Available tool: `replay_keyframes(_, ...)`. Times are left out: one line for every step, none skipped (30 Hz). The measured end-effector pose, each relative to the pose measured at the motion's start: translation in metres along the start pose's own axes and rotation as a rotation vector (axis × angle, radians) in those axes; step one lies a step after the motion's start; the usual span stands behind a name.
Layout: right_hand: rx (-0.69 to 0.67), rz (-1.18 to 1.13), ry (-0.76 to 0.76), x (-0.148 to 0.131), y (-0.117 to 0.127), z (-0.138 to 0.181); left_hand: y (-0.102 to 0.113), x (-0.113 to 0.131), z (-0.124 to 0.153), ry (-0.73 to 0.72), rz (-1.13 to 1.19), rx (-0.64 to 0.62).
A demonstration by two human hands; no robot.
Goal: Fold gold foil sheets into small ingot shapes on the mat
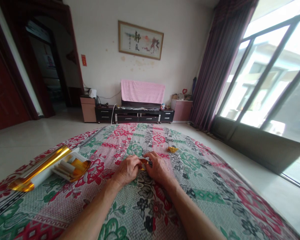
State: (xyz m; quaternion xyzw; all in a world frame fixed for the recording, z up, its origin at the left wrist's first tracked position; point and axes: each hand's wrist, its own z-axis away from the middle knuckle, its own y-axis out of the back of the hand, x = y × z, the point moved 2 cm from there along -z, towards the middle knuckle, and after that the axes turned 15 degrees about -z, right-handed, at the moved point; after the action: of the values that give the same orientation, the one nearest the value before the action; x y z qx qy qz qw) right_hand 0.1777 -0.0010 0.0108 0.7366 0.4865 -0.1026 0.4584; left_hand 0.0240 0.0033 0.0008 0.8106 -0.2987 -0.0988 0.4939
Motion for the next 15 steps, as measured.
replay_keyframes(-0.017, -0.001, 0.001, 0.0009, -0.0003, 0.0000, 0.0001, 0.0001, -0.0002, -0.004, 0.003, 0.002)
replay_keyframes(-0.037, -0.001, -0.001, 0.0017, -0.0004, 0.0000, 0.0004, 0.0004, -0.0004, -0.009, 0.008, 0.006)
replay_keyframes(-0.057, -0.001, -0.003, 0.0022, -0.0004, 0.0001, 0.0008, 0.0007, -0.0007, -0.015, 0.012, 0.010)
replay_keyframes(-0.076, -0.002, -0.003, 0.0024, -0.0002, 0.0001, 0.0011, 0.0010, -0.0009, -0.020, 0.016, 0.014)
replay_keyframes(-0.091, -0.004, 0.001, 0.0023, 0.0001, 0.0002, 0.0013, 0.0011, -0.0012, -0.022, 0.019, 0.017)
replay_keyframes(-0.104, -0.006, 0.008, 0.0019, 0.0005, 0.0002, 0.0012, 0.0009, -0.0014, -0.019, 0.021, 0.018)
replay_keyframes(-0.113, -0.010, 0.015, 0.0012, 0.0011, 0.0003, 0.0008, 0.0005, -0.0015, -0.011, 0.021, 0.017)
replay_keyframes(-0.120, -0.013, 0.020, 0.0002, 0.0017, 0.0002, 0.0003, -0.0001, -0.0015, -0.002, 0.021, 0.016)
replay_keyframes(-0.126, -0.015, 0.025, -0.0009, 0.0023, 0.0002, -0.0001, -0.0008, -0.0014, 0.009, 0.020, 0.016)
replay_keyframes(-0.130, -0.016, 0.028, -0.0021, 0.0031, 0.0002, -0.0003, -0.0013, -0.0013, 0.017, 0.019, 0.016)
replay_keyframes(-0.137, -0.018, 0.030, -0.0034, 0.0040, 0.0002, -0.0002, -0.0016, -0.0011, 0.021, 0.017, 0.016)
replay_keyframes(-0.148, -0.021, 0.031, -0.0045, 0.0049, 0.0002, 0.0003, -0.0017, -0.0009, 0.018, 0.014, 0.016)
replay_keyframes(-0.160, -0.026, 0.034, -0.0054, 0.0058, 0.0002, 0.0012, -0.0013, -0.0007, 0.009, 0.011, 0.015)
replay_keyframes(-0.176, -0.033, 0.037, -0.0060, 0.0066, 0.0002, 0.0025, -0.0006, -0.0006, -0.004, 0.007, 0.012)
replay_keyframes(-0.191, -0.042, 0.042, -0.0061, 0.0074, 0.0001, 0.0041, 0.0003, -0.0004, -0.019, 0.003, 0.010)
